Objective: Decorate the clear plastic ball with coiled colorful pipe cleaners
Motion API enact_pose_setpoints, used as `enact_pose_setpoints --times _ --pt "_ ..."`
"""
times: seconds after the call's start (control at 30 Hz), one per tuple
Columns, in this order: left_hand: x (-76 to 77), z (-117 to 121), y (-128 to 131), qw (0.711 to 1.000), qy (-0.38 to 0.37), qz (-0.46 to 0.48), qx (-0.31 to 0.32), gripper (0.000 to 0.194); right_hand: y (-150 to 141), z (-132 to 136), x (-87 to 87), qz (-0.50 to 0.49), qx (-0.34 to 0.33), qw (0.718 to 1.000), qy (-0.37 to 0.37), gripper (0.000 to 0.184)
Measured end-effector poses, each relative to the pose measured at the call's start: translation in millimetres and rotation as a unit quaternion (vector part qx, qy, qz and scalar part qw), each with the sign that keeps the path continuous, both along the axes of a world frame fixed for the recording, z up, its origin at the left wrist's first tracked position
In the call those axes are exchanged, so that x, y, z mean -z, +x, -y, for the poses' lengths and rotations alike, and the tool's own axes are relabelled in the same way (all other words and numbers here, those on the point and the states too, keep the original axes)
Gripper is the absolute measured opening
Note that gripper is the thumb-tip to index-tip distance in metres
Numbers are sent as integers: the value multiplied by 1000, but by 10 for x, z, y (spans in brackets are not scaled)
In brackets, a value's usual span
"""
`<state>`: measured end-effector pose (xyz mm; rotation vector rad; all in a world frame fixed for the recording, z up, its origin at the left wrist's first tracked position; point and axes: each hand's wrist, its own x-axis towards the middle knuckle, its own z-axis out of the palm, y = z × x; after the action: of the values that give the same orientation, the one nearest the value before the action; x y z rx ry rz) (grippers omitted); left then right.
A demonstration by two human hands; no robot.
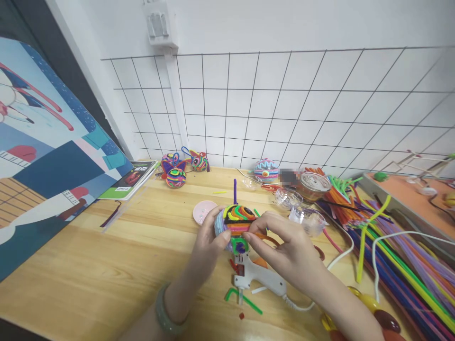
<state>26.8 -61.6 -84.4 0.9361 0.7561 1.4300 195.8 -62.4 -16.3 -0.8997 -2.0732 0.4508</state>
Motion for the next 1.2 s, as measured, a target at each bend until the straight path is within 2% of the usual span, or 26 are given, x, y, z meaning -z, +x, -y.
enact_pose_setpoints --times 0.37,0.53,0.67,1.0,1.2 --pt "37 0 5 999 14 -31 -21 47 -24 14 -16 0 6 1000 -5 15" --pt "-53 32 24 1000 2 11 -25 46 28 7 -17 -13 -19 998 -54 10" --pt "-111 55 24 998 3 64 10 46 74 6 -48 -26 -33 997 -71 10" --pt "-58 42 1 995 14 95 33 44 61 -6 -79 -60 -34 990 -126 14" --pt "-59 44 9 993 -5 115 36 48 56 -19 -93 -85 -39 982 -162 15"
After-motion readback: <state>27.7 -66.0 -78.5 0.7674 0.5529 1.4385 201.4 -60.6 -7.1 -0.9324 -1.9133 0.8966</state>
